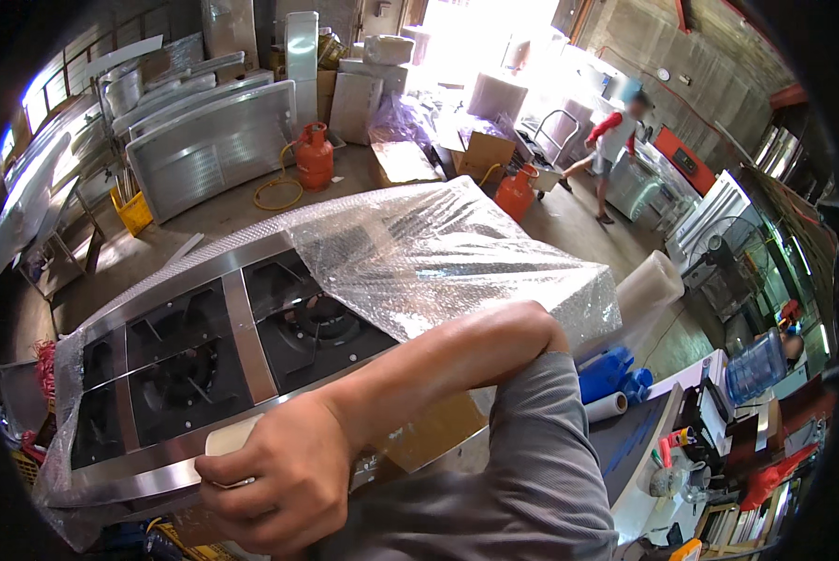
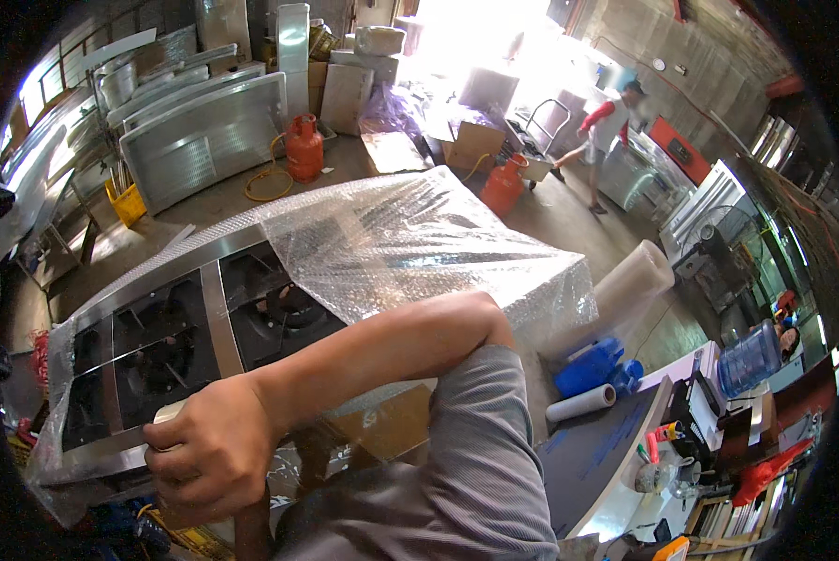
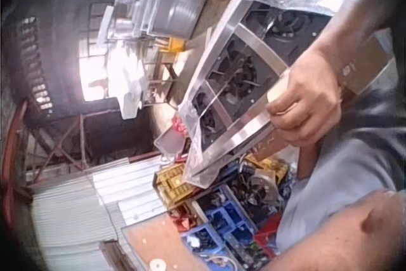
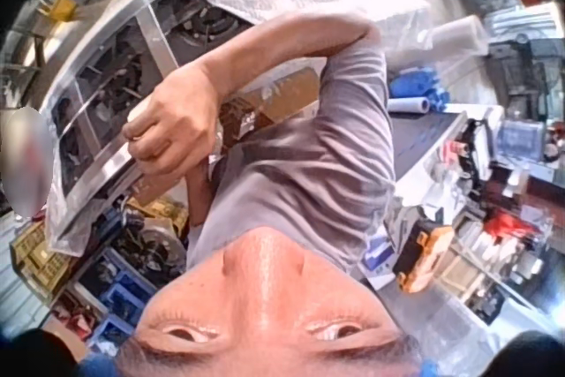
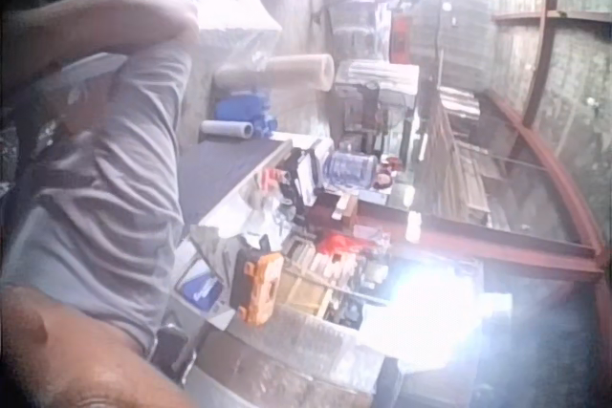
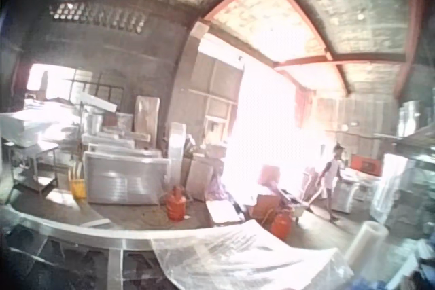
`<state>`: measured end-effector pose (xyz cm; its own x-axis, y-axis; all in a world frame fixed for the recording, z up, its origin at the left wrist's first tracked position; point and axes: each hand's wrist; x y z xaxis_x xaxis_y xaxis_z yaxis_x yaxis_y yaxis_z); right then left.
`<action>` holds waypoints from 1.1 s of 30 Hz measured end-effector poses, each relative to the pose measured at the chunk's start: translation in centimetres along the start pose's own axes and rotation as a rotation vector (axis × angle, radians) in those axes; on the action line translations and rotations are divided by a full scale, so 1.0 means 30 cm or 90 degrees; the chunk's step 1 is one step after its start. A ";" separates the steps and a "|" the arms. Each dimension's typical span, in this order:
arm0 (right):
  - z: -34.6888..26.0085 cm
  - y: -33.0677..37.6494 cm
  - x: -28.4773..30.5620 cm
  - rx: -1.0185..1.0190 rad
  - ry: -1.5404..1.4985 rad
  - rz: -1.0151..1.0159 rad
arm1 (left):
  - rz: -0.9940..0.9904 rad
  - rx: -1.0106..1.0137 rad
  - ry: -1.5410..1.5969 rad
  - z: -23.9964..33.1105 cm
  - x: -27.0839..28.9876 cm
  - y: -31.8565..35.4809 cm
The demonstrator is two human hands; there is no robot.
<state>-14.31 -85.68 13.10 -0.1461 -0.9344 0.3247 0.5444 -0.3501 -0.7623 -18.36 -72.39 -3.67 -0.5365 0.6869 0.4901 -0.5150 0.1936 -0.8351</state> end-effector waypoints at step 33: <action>-0.102 -0.021 0.067 0.018 -0.039 -0.028 | 0.016 0.095 0.044 0.073 0.108 0.017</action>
Point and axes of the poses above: each hand's wrist, its own y-axis away from the middle knuckle, its own x-axis out of the back of the hand, z = x × y, and after that the axes turned 1 degree about z, right-handed
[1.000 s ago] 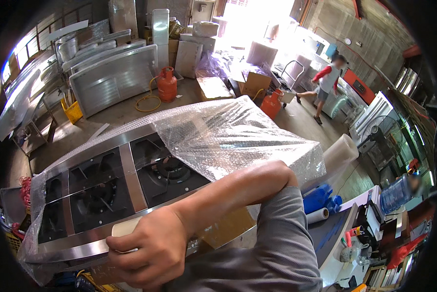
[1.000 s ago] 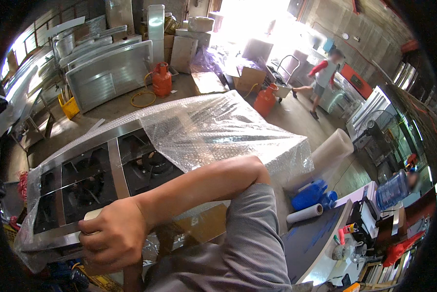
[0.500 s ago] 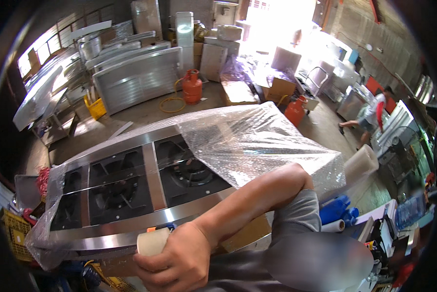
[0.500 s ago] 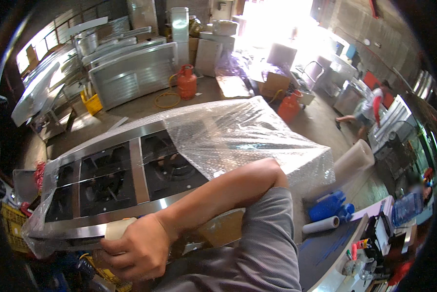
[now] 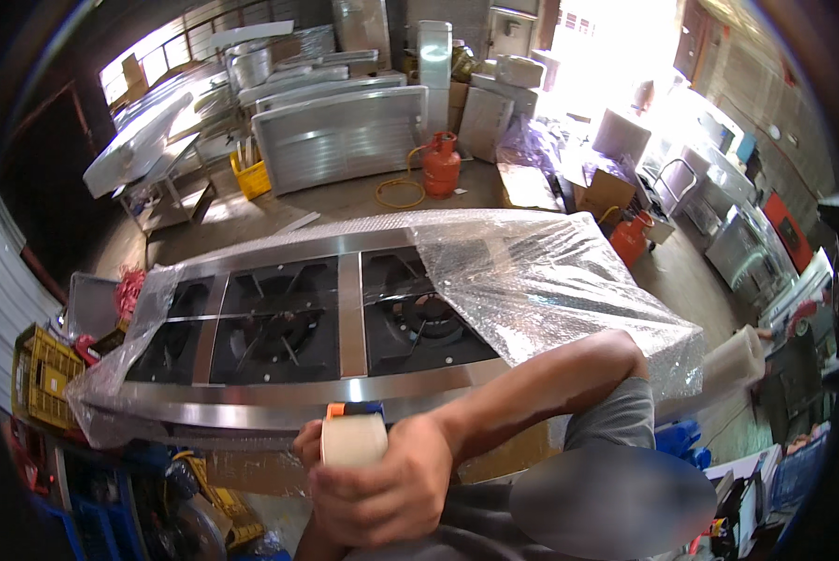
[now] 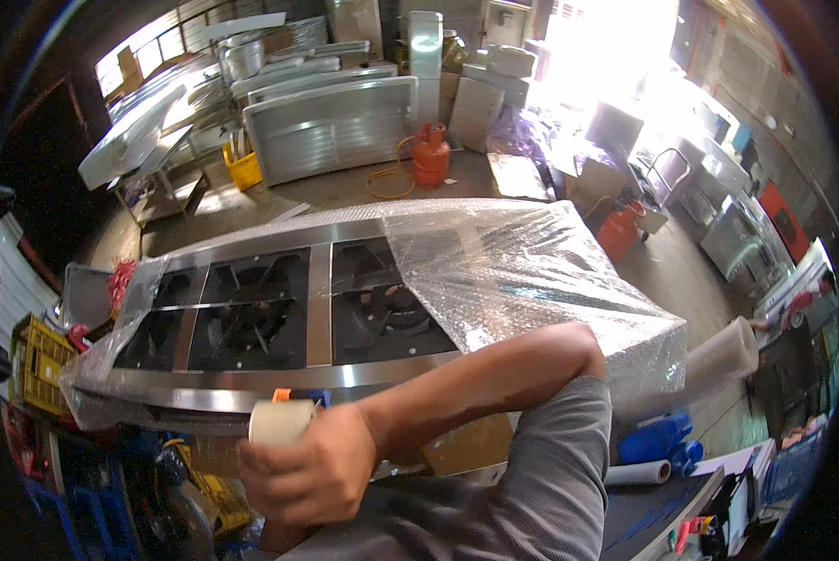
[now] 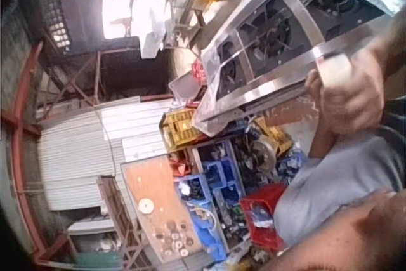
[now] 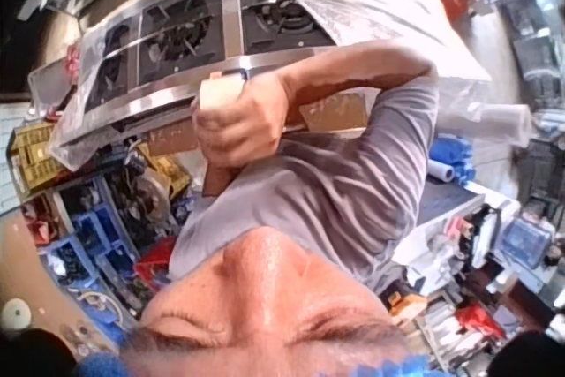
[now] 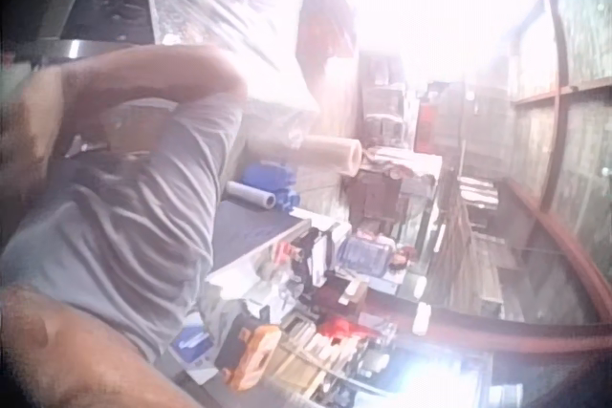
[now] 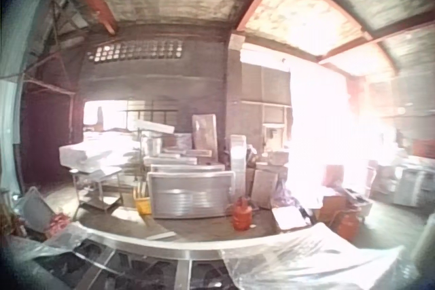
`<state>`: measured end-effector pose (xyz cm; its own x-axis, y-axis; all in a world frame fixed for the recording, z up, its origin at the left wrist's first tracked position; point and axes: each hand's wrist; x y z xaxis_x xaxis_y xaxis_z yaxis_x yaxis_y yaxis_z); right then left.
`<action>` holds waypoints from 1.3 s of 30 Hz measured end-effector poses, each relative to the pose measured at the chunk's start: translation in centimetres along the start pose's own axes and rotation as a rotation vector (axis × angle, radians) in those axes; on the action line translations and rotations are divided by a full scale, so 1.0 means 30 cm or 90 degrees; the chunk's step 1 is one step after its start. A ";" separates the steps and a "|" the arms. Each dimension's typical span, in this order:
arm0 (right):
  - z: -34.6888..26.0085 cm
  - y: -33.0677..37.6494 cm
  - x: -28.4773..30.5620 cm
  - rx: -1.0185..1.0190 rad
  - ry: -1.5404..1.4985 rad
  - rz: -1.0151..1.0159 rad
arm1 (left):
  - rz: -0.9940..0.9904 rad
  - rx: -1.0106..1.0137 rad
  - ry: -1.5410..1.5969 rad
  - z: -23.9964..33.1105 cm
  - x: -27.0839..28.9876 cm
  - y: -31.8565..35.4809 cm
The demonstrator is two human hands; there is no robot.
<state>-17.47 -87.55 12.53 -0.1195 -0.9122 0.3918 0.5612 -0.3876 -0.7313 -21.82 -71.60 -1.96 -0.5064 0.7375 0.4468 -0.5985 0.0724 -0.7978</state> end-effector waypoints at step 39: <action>0.067 -0.183 -0.062 -0.400 0.309 -1.097 | -0.053 -0.134 0.171 -0.098 0.007 -0.057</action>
Point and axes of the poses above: each hand's wrist, its own y-axis away from the middle knuckle, its own x-axis out of the back of the hand, z = x × y, and after that the axes turned 1 degree about z, right-handed
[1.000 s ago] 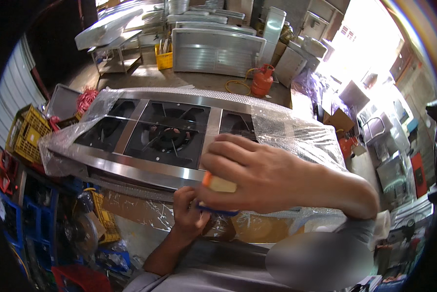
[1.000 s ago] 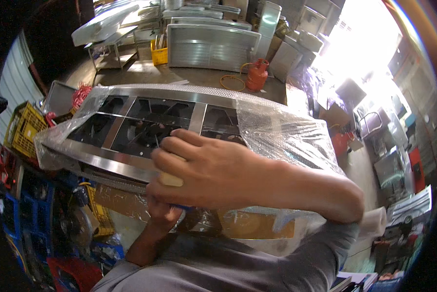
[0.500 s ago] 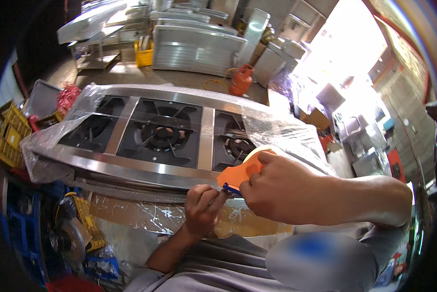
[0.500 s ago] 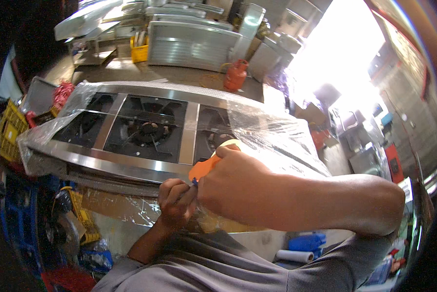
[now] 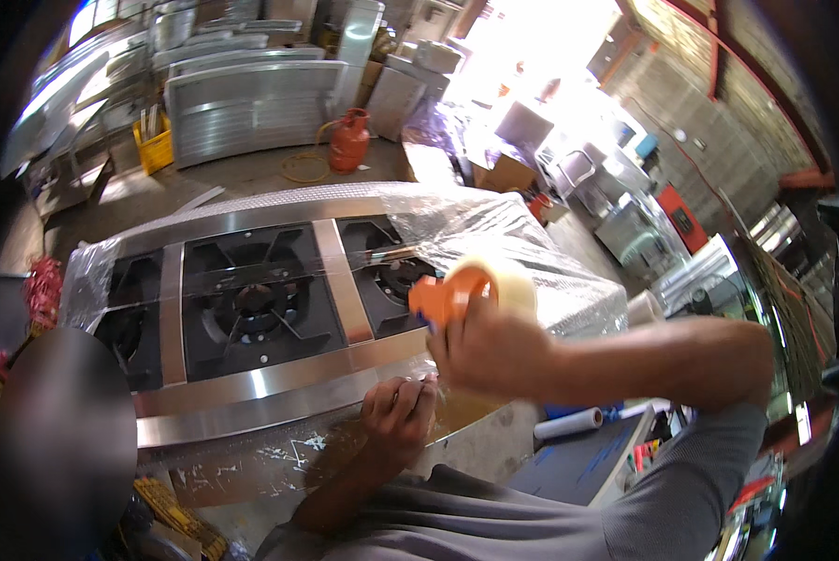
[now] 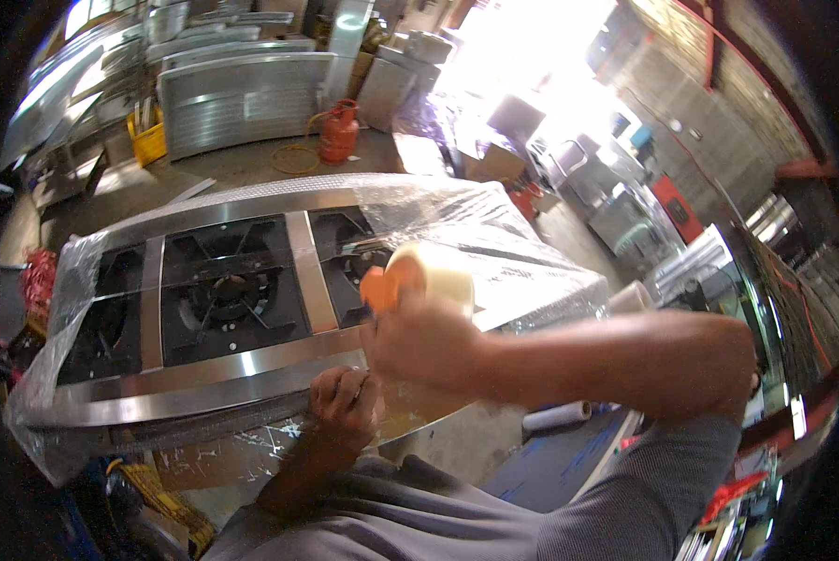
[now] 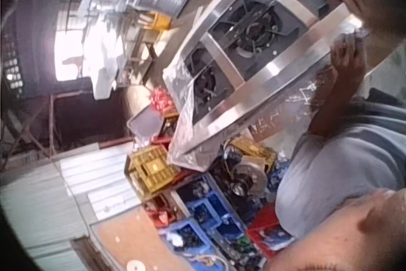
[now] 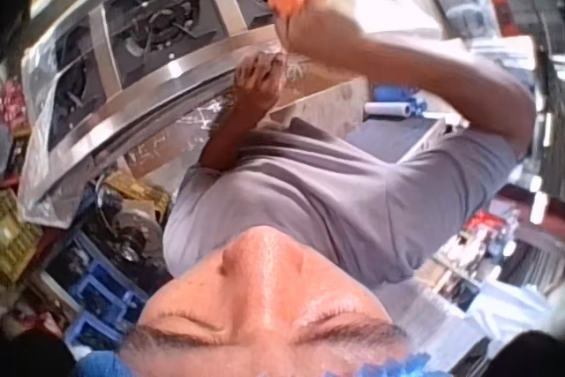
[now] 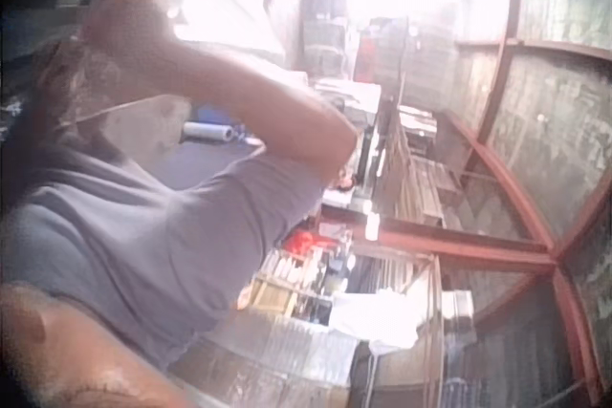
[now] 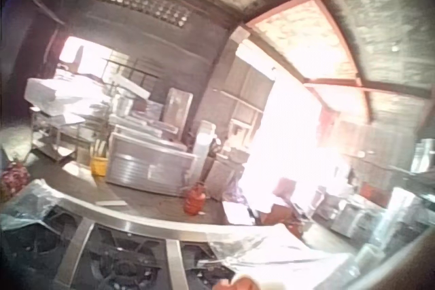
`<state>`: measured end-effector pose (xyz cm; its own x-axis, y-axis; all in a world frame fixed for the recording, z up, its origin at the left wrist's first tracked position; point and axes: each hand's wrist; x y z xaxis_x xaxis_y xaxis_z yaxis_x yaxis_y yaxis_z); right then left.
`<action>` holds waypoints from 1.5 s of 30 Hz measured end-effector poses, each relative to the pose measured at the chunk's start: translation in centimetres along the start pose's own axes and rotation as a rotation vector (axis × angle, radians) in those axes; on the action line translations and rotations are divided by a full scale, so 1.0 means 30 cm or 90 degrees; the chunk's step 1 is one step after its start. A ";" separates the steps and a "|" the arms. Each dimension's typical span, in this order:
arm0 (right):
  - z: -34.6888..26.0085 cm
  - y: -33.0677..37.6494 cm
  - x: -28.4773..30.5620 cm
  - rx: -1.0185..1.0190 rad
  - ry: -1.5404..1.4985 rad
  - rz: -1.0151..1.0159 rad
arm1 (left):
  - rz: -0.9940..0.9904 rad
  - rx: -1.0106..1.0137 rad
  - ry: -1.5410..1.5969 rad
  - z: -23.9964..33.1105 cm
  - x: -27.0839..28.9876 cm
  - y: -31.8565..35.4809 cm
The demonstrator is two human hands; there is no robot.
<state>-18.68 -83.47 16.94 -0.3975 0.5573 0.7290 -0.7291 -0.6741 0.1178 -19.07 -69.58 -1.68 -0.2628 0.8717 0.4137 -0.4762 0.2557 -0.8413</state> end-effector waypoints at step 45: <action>-1.197 0.563 -0.414 -1.365 -1.542 0.962 | -0.814 -0.818 -0.711 -0.342 -0.081 0.417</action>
Point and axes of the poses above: each hand's wrist, its own y-axis away from the middle knuckle, its own x-axis out of the back of the hand, z = x × y, and after that the axes turned 1 degree about z, right-handed
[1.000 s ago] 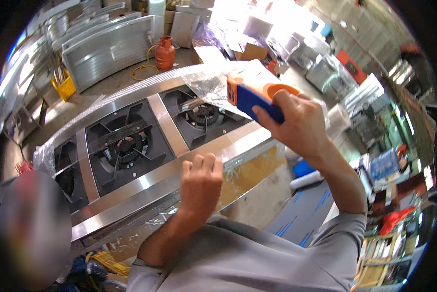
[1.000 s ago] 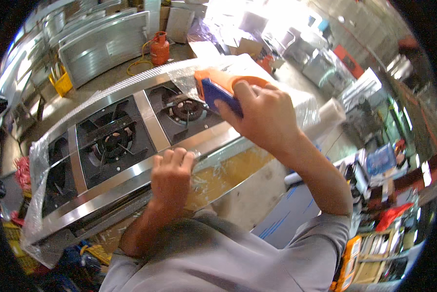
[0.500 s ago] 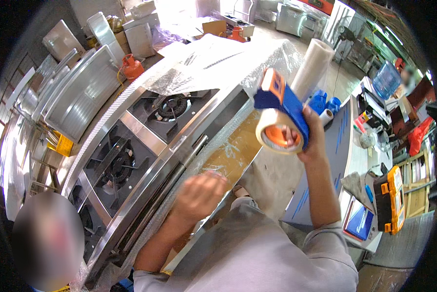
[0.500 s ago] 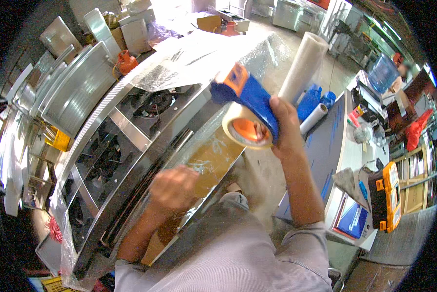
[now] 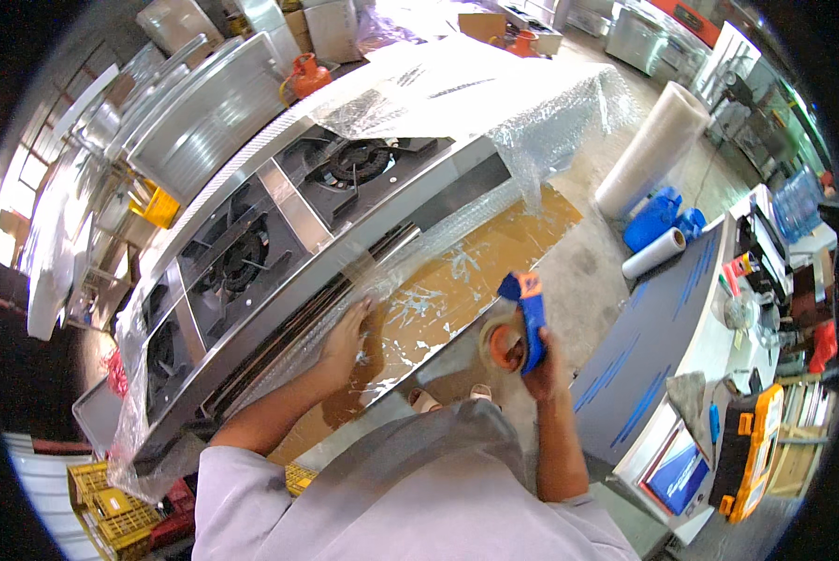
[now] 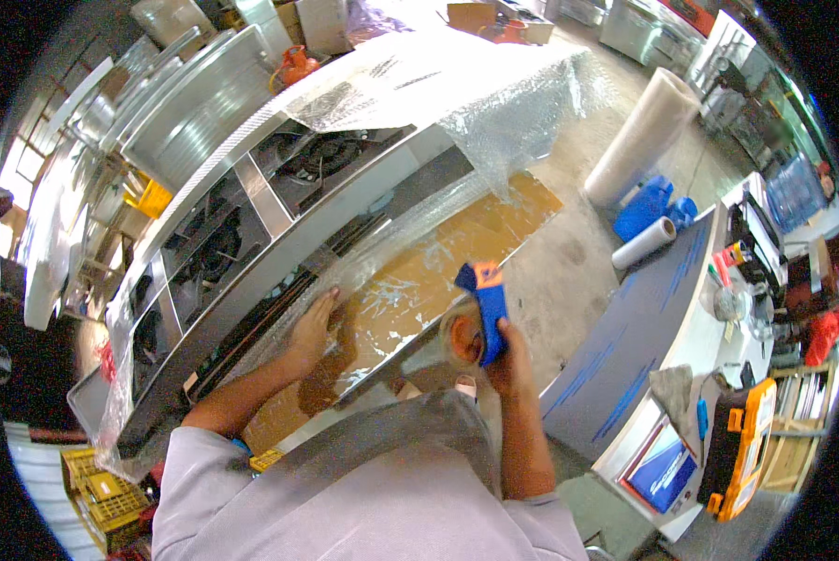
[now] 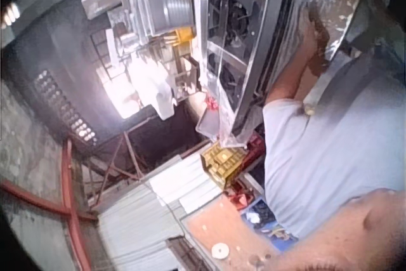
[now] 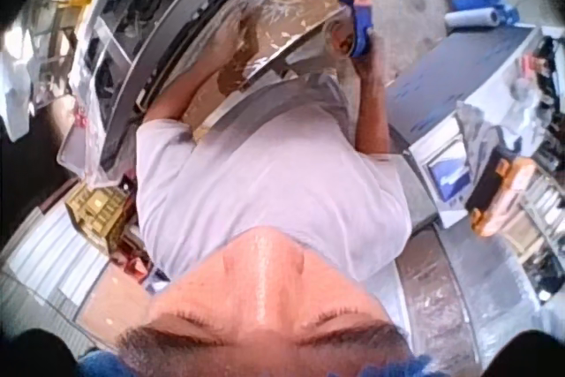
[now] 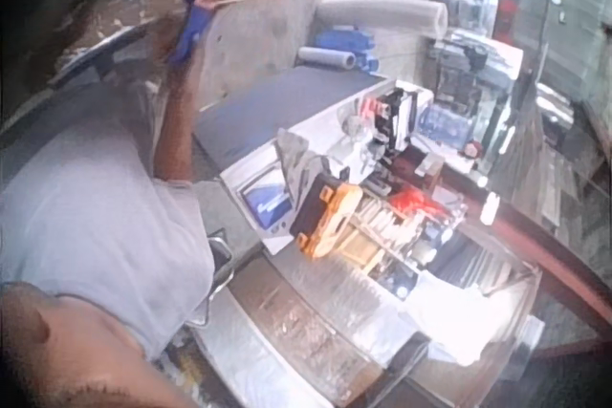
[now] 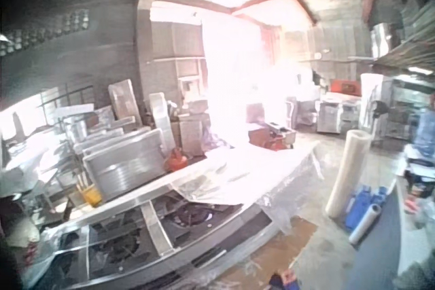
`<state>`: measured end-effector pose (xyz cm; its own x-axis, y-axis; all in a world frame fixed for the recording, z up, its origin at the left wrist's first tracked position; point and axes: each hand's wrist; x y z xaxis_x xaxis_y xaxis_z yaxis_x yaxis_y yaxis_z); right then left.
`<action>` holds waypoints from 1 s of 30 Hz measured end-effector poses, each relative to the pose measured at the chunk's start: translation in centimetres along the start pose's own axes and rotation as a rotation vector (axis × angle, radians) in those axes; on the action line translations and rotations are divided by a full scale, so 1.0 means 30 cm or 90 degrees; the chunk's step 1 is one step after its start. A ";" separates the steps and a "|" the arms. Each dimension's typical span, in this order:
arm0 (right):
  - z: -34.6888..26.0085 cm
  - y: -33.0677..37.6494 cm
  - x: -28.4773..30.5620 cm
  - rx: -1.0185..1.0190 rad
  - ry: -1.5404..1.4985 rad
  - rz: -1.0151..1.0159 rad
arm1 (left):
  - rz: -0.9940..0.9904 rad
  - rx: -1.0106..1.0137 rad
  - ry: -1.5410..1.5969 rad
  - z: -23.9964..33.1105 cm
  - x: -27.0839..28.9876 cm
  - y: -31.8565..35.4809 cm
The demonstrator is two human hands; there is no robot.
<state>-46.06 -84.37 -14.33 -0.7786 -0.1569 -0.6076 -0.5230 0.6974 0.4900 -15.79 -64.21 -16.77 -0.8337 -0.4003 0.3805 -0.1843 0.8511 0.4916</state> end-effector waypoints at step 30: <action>0.014 0.015 0.542 -0.127 0.008 0.033 | 0.059 0.367 0.868 0.216 0.228 0.119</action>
<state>-58.80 -86.31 -24.24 -0.8099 -0.1344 -0.5710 -0.5394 0.5531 0.6349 -25.53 -61.72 -17.50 0.2052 -0.0635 0.9767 -0.6065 0.7749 0.1778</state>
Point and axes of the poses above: each hand's wrist, its own y-axis away from the middle knuckle, its own x-axis out of the back of the hand, z = x × y, and after that the axes turned 1 degree about z, right-handed
